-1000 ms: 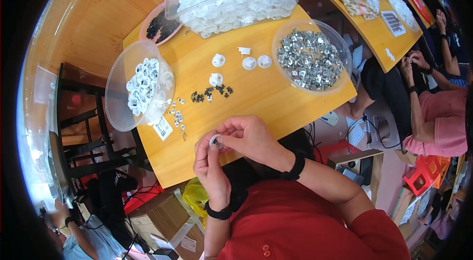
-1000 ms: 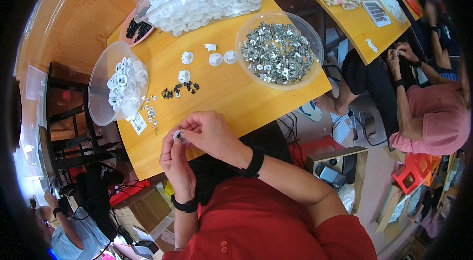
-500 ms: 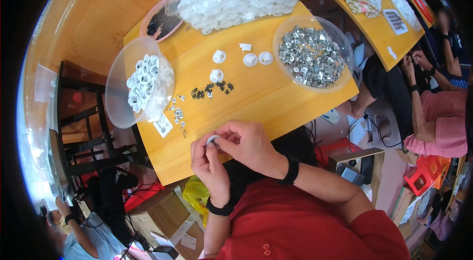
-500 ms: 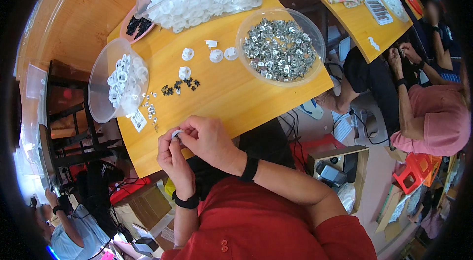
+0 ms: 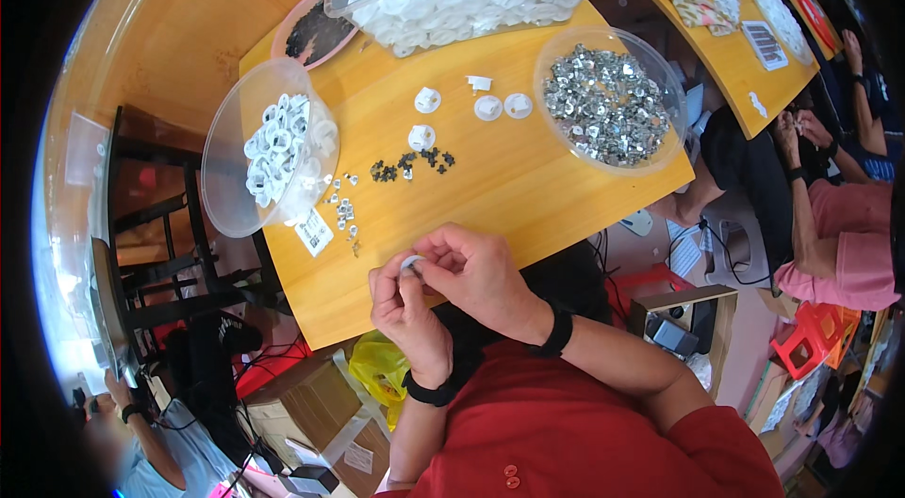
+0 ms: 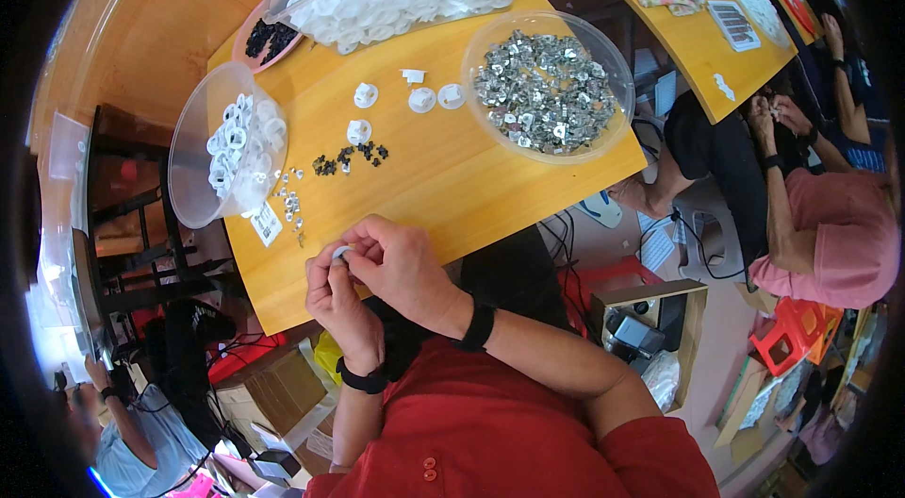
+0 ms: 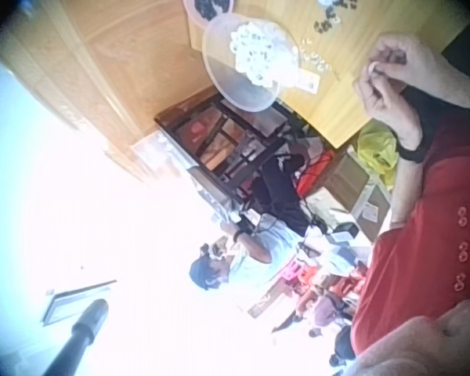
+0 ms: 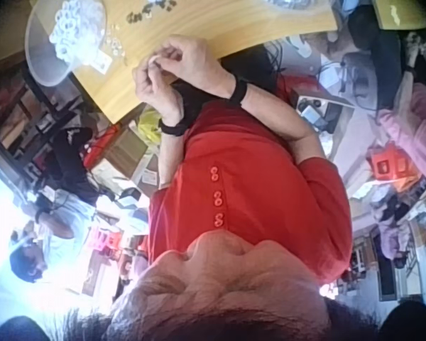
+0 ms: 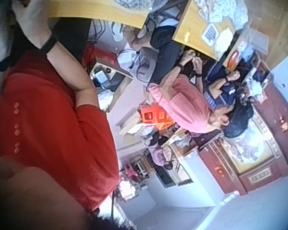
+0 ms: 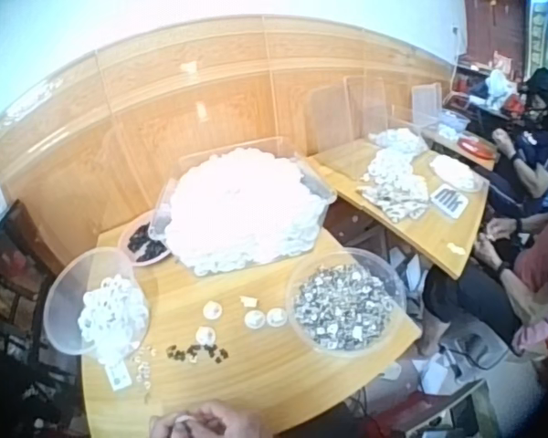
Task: Assembling small metal components into white plastic caps at a production workbench.
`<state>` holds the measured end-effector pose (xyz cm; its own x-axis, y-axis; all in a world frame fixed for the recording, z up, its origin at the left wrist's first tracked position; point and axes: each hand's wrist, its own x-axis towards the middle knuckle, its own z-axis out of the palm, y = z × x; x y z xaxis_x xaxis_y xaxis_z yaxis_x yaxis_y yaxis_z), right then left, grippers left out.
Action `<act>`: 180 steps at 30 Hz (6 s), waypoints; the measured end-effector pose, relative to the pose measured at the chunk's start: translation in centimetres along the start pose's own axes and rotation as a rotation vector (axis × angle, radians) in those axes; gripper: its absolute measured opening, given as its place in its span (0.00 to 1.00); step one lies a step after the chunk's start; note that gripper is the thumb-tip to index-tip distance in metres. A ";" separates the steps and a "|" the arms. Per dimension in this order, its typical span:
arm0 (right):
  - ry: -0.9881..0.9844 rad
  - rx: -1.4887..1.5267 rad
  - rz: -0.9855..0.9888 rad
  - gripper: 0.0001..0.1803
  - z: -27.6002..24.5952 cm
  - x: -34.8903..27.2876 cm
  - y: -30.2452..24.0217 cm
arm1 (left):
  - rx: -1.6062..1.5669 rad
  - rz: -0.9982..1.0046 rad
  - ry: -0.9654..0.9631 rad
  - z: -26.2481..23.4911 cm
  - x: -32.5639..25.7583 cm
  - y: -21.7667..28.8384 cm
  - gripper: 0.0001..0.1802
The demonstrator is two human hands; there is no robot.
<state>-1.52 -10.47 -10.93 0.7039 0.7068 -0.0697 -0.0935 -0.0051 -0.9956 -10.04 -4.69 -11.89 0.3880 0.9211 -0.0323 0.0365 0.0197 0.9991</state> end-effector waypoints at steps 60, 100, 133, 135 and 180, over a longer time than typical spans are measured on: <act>-0.060 -0.286 -0.337 0.06 -2.7 0.8 -0.6 | -0.134 -0.043 -0.309 -0.7 -0.4 0.8 0.18; -0.118 -0.071 -0.170 0.10 -4.0 0.4 -0.2 | -0.287 -0.182 -0.295 -0.6 0.0 1.2 0.09; -0.076 -0.517 -0.743 0.09 -3.6 0.6 0.3 | -0.424 -0.379 -0.337 -1.0 0.5 1.4 0.05; -0.082 -0.480 -0.730 0.08 -3.5 0.7 0.1 | -0.430 -0.382 -0.343 -0.9 0.4 1.5 0.05; 0.045 -0.243 -0.205 0.04 -2.5 -1.0 -0.8 | -0.210 -0.173 -0.354 -1.0 0.0 0.5 0.20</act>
<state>-0.41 -12.90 -10.22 0.7218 0.6786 0.1363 0.2201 -0.0384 -0.9747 -10.98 -4.25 -11.38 0.6854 0.7082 -0.1695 -0.0453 0.2738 0.9607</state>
